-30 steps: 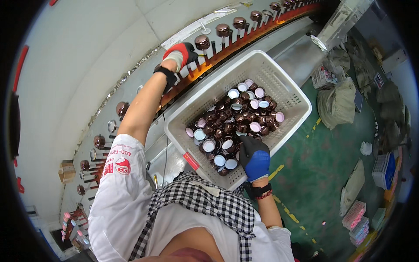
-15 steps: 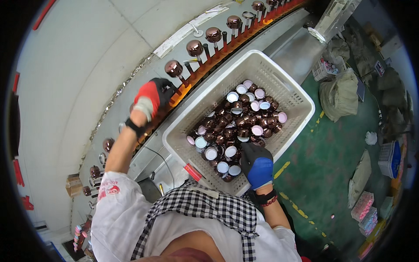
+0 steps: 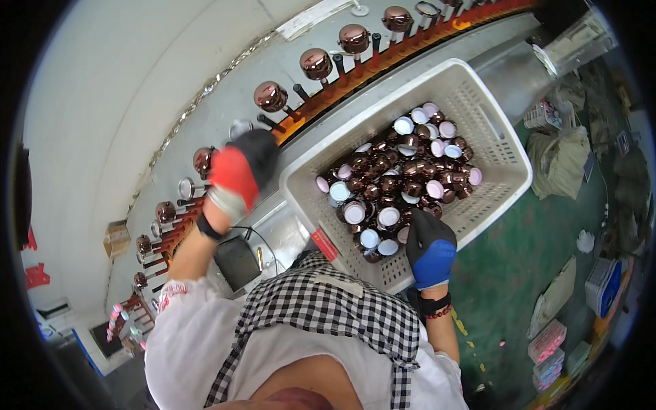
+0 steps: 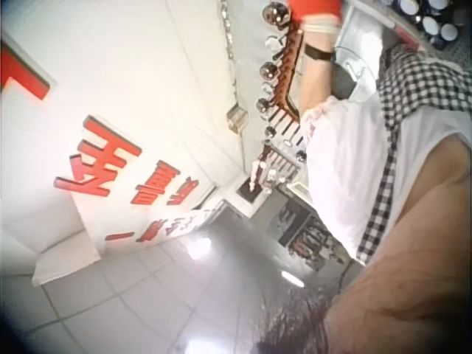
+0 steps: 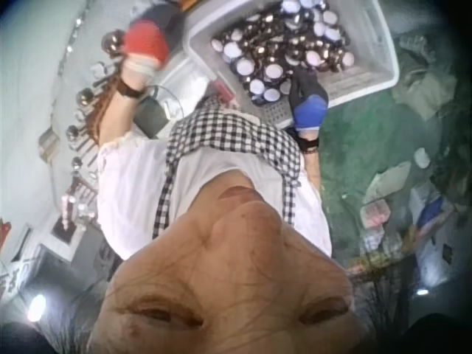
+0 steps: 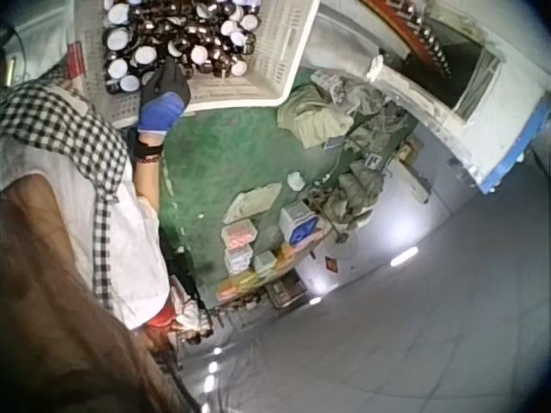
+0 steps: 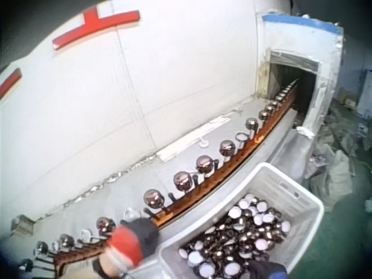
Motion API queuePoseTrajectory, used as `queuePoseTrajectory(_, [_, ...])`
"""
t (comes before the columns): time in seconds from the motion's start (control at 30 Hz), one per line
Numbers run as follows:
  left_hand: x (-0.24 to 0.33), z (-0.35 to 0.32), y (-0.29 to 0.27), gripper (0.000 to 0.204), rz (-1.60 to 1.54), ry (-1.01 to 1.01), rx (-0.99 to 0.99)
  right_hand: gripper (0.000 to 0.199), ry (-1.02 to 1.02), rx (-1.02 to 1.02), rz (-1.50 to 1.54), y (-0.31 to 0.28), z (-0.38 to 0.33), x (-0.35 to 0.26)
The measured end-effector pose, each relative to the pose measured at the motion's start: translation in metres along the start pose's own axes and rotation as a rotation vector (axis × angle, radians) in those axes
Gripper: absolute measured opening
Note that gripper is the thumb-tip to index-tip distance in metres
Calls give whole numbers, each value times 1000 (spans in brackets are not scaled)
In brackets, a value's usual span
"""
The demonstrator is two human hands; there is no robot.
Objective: Collecting finished cosmetic jars from a production rack and packing them into a large storage bag.
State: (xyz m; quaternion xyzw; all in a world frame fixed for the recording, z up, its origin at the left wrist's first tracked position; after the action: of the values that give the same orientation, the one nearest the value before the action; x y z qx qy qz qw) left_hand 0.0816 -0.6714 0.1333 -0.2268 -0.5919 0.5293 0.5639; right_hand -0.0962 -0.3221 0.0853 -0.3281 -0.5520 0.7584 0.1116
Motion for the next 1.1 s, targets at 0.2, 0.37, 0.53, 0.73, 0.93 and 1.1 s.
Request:
queuePoseTrajectory(0.2, [75, 61, 20, 62, -203, 272, 150, 26, -34, 4, -9, -6, -8, -4])
queuePoseTrajectory(0.37, [-61, 145, -8, 67, -282, -428, -25, 26, -6, -30, 48, 1, -3, -8])
queuePoseTrajectory(0.53, [5, 92, 40, 29, 220, 74, 20, 30, 11, 3, 29, -7, -3, -6])
queuePoseTrajectory(0.73, [103, 125, 37, 59, -404, 251, 44, 29, 6, 38, -2, -12, -6, 1])
queuePoseTrajectory(0.93, [-31, 221, 36, 60, -335, -336, -28, 28, 35, 4, 42, -8, -3, -4])
queuePoseTrajectory(1.1, [100, 124, 74, 31, -91, 247, -303, 29, 46, 23, -11, -9, -6, 7])
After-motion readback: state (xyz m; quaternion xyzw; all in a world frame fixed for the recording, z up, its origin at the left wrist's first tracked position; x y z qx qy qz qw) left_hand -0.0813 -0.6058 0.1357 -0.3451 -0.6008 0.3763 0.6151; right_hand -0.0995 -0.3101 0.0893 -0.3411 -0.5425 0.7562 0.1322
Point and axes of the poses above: each hand's wrist, its own z-axis towards the middle knuckle, its own y-axis out of the palm, x = y × z, the point moved 4 cm from there along z, towards the middle knuckle, and after that the axes turned 12 degrees about -z, right-handed, at the moved point
